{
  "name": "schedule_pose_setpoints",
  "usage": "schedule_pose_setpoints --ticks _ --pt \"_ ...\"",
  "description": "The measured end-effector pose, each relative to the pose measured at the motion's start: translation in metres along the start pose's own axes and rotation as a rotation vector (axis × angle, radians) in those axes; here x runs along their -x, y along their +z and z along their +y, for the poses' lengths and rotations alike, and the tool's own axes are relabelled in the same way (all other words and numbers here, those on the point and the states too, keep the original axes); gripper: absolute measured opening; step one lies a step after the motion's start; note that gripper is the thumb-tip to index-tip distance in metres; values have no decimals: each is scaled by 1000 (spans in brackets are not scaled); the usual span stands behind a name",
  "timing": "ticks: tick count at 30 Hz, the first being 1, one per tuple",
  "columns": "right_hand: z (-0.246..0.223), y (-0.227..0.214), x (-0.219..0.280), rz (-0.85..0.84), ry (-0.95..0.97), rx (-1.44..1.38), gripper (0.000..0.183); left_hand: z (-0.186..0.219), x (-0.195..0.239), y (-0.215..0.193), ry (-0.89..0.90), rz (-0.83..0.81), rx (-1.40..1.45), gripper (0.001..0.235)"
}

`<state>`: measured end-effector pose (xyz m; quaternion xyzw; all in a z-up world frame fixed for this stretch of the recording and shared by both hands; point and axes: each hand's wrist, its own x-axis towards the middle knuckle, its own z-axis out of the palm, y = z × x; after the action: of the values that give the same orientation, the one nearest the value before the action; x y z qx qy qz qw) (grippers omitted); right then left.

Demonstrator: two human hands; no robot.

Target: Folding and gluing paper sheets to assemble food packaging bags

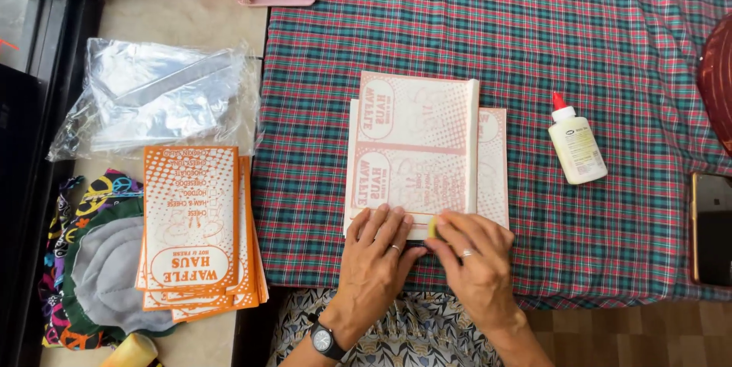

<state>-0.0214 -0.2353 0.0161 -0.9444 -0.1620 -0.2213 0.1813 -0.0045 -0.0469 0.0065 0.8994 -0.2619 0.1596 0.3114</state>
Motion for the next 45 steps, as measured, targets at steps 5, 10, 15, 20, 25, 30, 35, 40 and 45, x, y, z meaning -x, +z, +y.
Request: schedule_pose_setpoints --ticks 5,10,15,20,25,30,35,40,45 --pt "52 -20 30 55 176 3 35 -2 -1 0 -3 18 30 41" --pt "33 -22 22 93 292 21 35 1 -1 -2 2 19 62 39" --pt "26 -7 25 68 187 -29 36 2 1 -4 -10 8 49 38" --pt "60 -49 20 52 362 124 35 3 5 -26 -86 49 18 37" --pt "19 -35 -16 60 255 -101 36 25 -2 -8 136 -4 140 37" --pt "37 12 -38 -34 214 -102 38 22 9 17 174 -129 232 29" --pt "102 49 -119 -9 313 -64 25 21 9 24 122 -198 182 28" --pt "133 54 -142 19 465 -68 42 23 -3 12 52 -274 257 23" --pt "125 31 -142 -39 371 -208 20 20 -13 -1 290 -270 77 24"
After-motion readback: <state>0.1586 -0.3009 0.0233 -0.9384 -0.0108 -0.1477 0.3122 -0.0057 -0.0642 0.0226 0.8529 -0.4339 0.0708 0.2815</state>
